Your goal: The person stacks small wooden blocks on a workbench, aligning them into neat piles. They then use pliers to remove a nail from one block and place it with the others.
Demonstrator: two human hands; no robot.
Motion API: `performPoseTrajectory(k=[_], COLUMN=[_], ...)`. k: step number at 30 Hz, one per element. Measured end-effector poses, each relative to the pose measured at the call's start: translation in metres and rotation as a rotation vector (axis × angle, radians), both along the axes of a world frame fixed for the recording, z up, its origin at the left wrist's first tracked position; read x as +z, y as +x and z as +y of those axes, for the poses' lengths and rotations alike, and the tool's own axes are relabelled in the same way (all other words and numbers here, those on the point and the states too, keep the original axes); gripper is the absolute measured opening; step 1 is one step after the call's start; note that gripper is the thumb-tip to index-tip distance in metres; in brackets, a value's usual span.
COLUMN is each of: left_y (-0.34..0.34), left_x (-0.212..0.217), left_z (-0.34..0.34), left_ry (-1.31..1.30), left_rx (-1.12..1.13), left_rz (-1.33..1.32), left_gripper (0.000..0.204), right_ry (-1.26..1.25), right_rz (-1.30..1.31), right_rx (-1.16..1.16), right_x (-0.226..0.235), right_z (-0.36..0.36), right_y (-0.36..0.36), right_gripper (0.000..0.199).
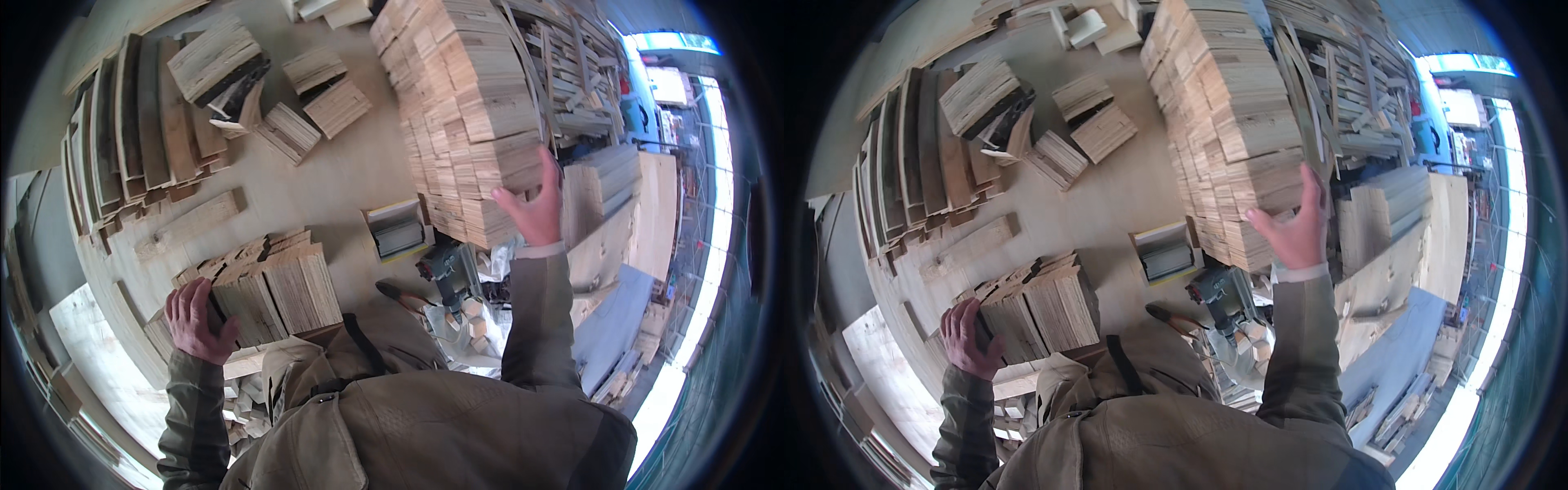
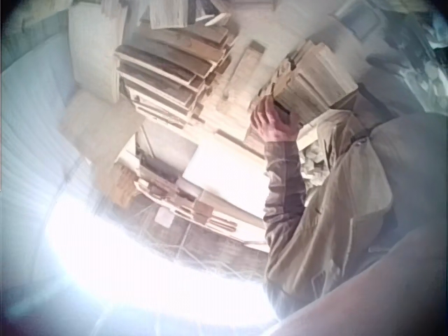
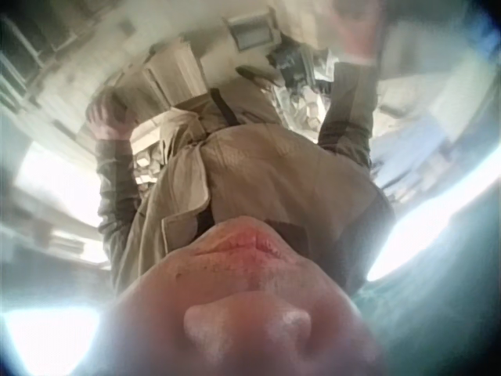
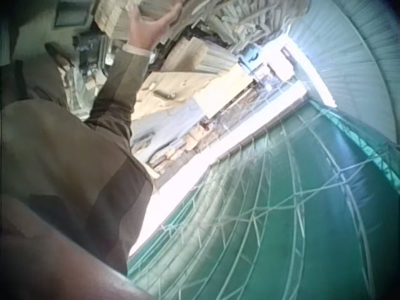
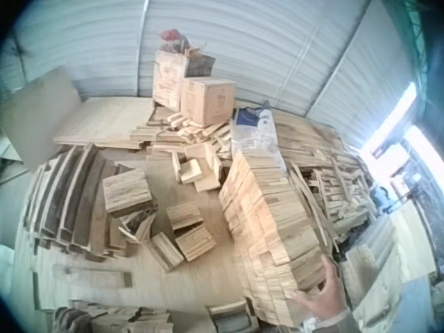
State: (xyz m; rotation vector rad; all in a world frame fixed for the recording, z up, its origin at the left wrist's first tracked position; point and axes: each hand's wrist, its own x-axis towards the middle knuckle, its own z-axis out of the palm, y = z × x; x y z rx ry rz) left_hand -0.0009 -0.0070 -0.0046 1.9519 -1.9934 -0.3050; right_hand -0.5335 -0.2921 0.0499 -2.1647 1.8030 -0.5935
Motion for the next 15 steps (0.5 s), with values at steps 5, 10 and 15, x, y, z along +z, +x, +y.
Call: performPoseTrajectory(k=[5, 10, 15], left_y=[0.001, 0.001, 0.0], left_x=[0.009, 0.013, 0.016], left_z=[0.001, -0.003, -0.002], left_ry=[0.047, 0.02, 0.026], left_rx=[0.019, 0.022, 0.035], left_rz=[0.045, 0.053, 0.06], left_gripper=[0.078, 0.078, 0.078], right_ry=[-0.206, -0.081, -0.171], right_rz=[0.047, -0.343, -0.331], right_rx=[0.008, 0.204, 0.521], right_x=[0.043, 0.05, 0.005], right_z=[0.005, 0.01, -0.038], right_y=[0.041, 0.135, 0.264], right_gripper=[0.099, 0.095, 0.107])
